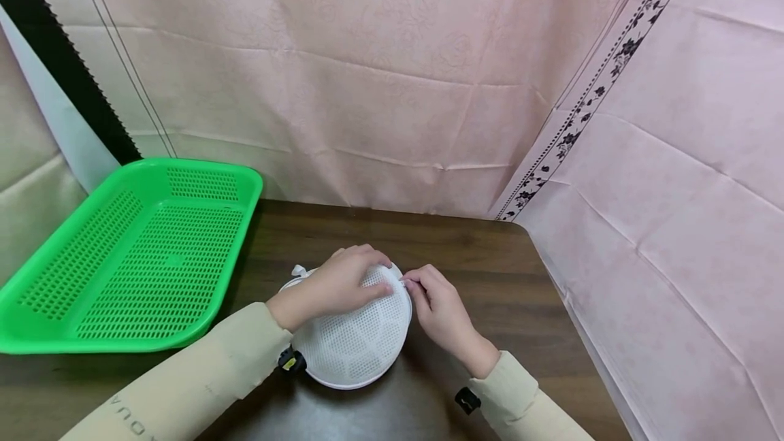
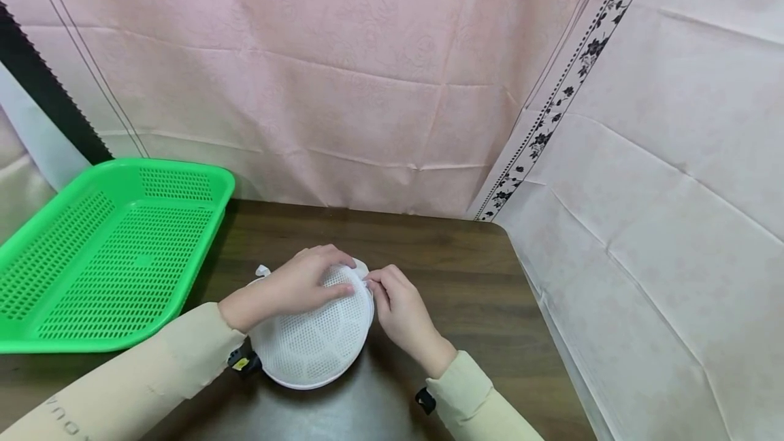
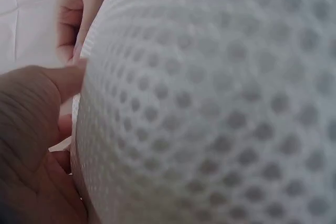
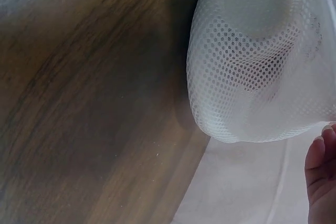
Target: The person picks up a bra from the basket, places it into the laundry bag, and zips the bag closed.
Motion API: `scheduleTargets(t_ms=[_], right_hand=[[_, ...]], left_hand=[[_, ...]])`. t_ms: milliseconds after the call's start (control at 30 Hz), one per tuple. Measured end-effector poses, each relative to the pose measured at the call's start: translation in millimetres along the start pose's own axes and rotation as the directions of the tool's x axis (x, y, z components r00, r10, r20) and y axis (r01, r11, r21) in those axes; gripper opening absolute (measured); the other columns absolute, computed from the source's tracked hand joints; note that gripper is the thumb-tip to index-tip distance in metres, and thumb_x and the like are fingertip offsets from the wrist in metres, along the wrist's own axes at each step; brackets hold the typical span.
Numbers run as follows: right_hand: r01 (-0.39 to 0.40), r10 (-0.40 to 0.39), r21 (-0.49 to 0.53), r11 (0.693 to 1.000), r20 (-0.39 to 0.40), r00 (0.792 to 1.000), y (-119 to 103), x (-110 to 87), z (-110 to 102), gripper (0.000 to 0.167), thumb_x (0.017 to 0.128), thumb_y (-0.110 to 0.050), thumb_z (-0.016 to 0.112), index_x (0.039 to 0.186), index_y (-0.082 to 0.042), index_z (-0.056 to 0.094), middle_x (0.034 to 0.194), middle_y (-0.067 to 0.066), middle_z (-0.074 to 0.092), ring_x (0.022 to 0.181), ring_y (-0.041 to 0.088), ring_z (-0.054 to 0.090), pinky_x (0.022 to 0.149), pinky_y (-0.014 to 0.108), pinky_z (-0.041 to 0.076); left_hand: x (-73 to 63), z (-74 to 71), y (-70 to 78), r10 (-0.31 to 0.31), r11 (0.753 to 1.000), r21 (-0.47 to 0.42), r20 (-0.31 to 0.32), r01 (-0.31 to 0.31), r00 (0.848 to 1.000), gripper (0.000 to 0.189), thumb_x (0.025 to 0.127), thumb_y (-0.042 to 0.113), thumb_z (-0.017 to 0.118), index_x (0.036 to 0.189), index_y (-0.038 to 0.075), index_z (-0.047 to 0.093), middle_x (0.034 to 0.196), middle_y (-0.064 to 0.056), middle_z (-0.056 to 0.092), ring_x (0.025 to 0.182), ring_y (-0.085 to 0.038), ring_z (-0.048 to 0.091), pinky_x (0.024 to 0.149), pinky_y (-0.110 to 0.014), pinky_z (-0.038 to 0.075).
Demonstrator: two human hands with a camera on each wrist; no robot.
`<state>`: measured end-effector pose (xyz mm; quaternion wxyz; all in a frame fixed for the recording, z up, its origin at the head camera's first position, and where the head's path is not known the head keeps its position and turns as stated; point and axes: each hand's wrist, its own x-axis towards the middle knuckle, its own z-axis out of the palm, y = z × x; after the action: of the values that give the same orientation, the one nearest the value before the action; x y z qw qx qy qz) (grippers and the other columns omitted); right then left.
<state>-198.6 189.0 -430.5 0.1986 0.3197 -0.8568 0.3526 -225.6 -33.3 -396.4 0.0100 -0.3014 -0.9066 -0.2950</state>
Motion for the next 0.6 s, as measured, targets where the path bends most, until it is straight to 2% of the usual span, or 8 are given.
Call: scheduleTargets(t_ms=[167,300,467,600], right_hand=[[0.003,-0.004,-0.012,1.0,-0.011,1.0,-3.0,0.9,-0.7,0.006,0.095,-0.009,0.061,0.101,-0.01,0.064,0.094,-0.003,0.058,0.079,0.011,0.052,0.067,0.024,0.047],[-0.004,0.004,-0.001,1.0,-0.015,1.0,-5.0,0.8,-1.2,0.005,0.095,-0.01,0.061,0.1,-0.01,0.064,0.094,-0.003,0.058,0.078,0.01,0.052,0.065,0.023,0.046],[0.0,0.0,-0.001,1.0,-0.024,1.0,-4.7,0.7,-1.3,0.005,0.095,-0.01,0.062,0.099,-0.01,0.064,0.093,-0.004,0.058,0.078,0.01,0.051,0.065,0.022,0.045],[0.023,-0.023,0.001,1.0,-0.033,0.999,-4.3,0.7,-0.9,0.004,0.095,-0.009,0.062,0.098,-0.008,0.065,0.092,-0.004,0.058,0.078,0.01,0.052,0.066,0.021,0.045]], left_hand=[[2.2,4.5,1.2,0.018,1.0,0.003,-0.027,-0.018,0.999,0.03,0.089,0.036,0.07,0.11,0.015,0.067,0.104,0.004,0.062,0.098,-0.02,0.057,0.092,-0.041,0.039],[2.1,5.7,-0.3,0.014,1.0,-0.007,-0.033,-0.014,0.999,0.025,0.09,0.033,0.07,0.108,0.017,0.067,0.103,0.005,0.061,0.098,-0.019,0.057,0.092,-0.04,0.039],[1.3,5.5,-4.0,0.07,0.997,-0.014,-0.073,-0.071,0.995,0.018,0.091,0.03,0.068,0.104,0.017,0.066,0.101,0.006,0.061,0.098,-0.018,0.057,0.092,-0.04,0.039],[0.5,4.8,-7.3,0.091,0.995,-0.025,-0.102,-0.094,0.991,0.015,0.091,0.028,0.069,0.1,0.017,0.066,0.098,0.007,0.061,0.096,-0.017,0.059,0.09,-0.04,0.041]])
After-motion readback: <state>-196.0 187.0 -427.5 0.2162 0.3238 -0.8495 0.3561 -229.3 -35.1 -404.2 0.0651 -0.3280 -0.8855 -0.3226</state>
